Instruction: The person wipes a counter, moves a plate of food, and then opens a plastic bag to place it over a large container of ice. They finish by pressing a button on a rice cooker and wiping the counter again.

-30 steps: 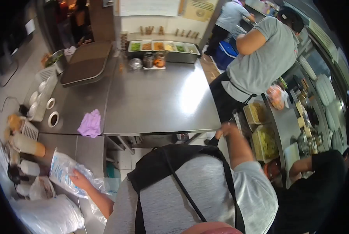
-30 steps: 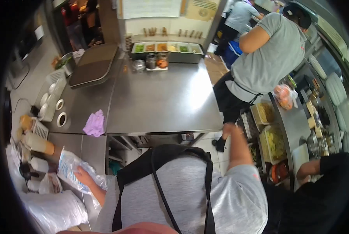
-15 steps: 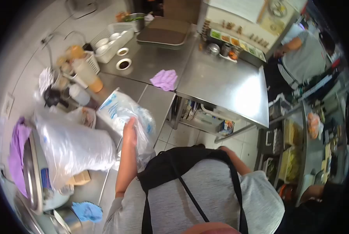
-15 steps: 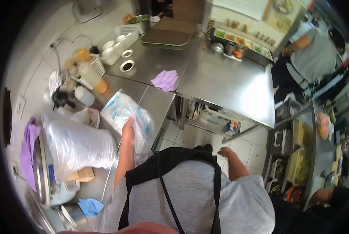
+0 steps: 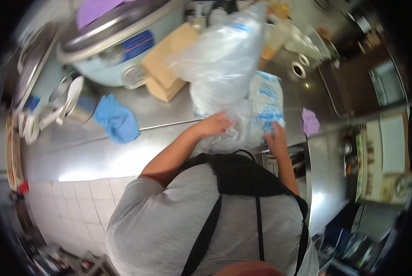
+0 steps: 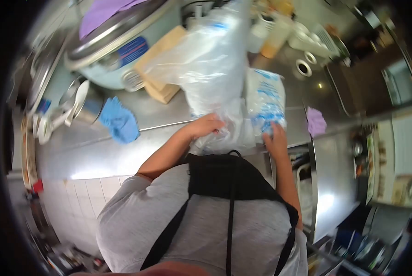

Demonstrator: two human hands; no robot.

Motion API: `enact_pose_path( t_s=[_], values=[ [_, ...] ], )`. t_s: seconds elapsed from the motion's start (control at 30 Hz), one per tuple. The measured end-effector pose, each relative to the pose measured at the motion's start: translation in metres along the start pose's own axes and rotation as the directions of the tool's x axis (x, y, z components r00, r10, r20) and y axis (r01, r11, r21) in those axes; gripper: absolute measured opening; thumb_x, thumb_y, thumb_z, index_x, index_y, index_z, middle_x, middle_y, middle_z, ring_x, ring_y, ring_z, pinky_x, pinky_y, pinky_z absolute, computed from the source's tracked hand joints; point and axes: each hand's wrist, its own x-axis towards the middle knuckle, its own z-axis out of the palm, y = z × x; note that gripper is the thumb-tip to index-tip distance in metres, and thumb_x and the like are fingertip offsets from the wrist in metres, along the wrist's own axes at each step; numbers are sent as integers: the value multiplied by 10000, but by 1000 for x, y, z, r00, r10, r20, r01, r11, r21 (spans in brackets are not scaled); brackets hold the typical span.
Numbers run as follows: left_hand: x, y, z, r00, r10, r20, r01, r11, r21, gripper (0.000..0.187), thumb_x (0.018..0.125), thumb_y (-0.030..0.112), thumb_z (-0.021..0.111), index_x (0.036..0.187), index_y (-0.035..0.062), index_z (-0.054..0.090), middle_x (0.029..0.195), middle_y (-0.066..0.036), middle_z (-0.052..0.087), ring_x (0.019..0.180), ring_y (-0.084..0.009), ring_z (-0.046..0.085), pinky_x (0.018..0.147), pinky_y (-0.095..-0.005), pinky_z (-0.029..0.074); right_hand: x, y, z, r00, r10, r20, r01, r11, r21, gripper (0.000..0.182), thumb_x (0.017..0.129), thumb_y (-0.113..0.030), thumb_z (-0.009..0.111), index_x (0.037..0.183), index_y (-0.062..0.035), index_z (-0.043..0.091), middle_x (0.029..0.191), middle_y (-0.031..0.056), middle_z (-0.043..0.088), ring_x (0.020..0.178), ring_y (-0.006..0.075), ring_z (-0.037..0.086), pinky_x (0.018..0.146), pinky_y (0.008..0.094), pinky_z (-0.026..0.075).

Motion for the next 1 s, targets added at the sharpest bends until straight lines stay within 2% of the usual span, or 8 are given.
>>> enact_pose_path(
  t_s=[0.17, 0.3, 0.37, 0.5, 0.57, 0.83, 0.9, 1.0],
  values=[
    [-34, -33, -34, 953, 299, 38, -299, 920, 254, 240, 743, 83, 444, 927, 16, 583, 853, -37, 586, 743, -143, 526, 671, -272, 431, -19, 3, 24, 993, -88, -74, 72, 979, -191, 477, 737, -280, 519, 1162, -83, 429, 1231, 184, 350, 1132, 364, 316, 918, 478, 242],
    [-81, -28, -96, 958, 19, -286, 123, 875, 469, 170, 748, 113, 485, 824, 14, 600, 712, -60, 592, 674, -133, 534, 644, -280, 431, -38, 12, 34, 987, -75, -141, 51, 984, -169, 459, 746, -258, 505, 1166, -89, 428, 1216, 183, 363, 1135, 359, 318, 925, 476, 226],
    [-99, -32, -117, 823, 203, -530, -63, 960, 271, 200, 742, 150, 465, 781, -5, 585, 632, -105, 569, 589, -176, 524, 583, -312, 432, -45, 4, 34, 984, -42, -175, 7, 980, -199, 438, 748, -238, 498, 1156, -89, 439, 1201, 177, 379, 1128, 354, 331, 923, 464, 228],
    [-129, -24, -165, 674, 139, -726, 324, 828, 459, 214, 746, 184, 474, 811, 15, 588, 700, -48, 578, 603, -149, 511, 576, -310, 419, -46, 5, 34, 979, -46, -199, 7, 981, -194, 416, 741, -231, 507, 1128, -89, 455, 1171, 157, 407, 1103, 336, 359, 886, 452, 265],
    [-128, -28, -155, 676, 161, -719, -31, 981, 191, 206, 747, 178, 476, 857, 44, 588, 778, -23, 580, 640, -136, 511, 588, -301, 412, -49, 7, 29, 977, -47, -207, 16, 989, -150, 410, 719, -232, 550, 1100, -99, 476, 1149, 155, 422, 1090, 325, 376, 875, 441, 281],
    [-113, -22, -100, 796, 95, -598, -79, 995, 53, 280, 742, 162, 467, 976, 18, 516, 910, -66, 550, 815, -174, 533, 710, -313, 418, -55, 3, 26, 950, 102, -296, -67, 990, 124, 283, 634, -220, 605, 889, -101, 581, 1039, 100, 494, 1000, 277, 439, 866, 396, 295],
    [-115, -18, -95, 711, 154, -686, -182, 983, 32, 278, 743, 157, 462, 976, 16, 515, 920, -71, 547, 828, -173, 529, 707, -308, 419, -58, 5, 17, 948, 10, -318, 13, 997, 70, 284, 659, -216, 611, 903, -79, 564, 971, 98, 525, 930, 239, 485, 818, 364, 348],
    [-110, -22, -96, 669, 227, -708, -321, 947, 1, 268, 736, 140, 469, 970, 19, 515, 905, -63, 546, 817, -167, 525, 698, -298, 416, -47, 36, 13, 924, 357, -134, -202, 757, 621, 309, 706, -223, 600, 952, -49, 530, 905, 107, 543, 835, 214, 518, 742, 325, 401]
  ],
)
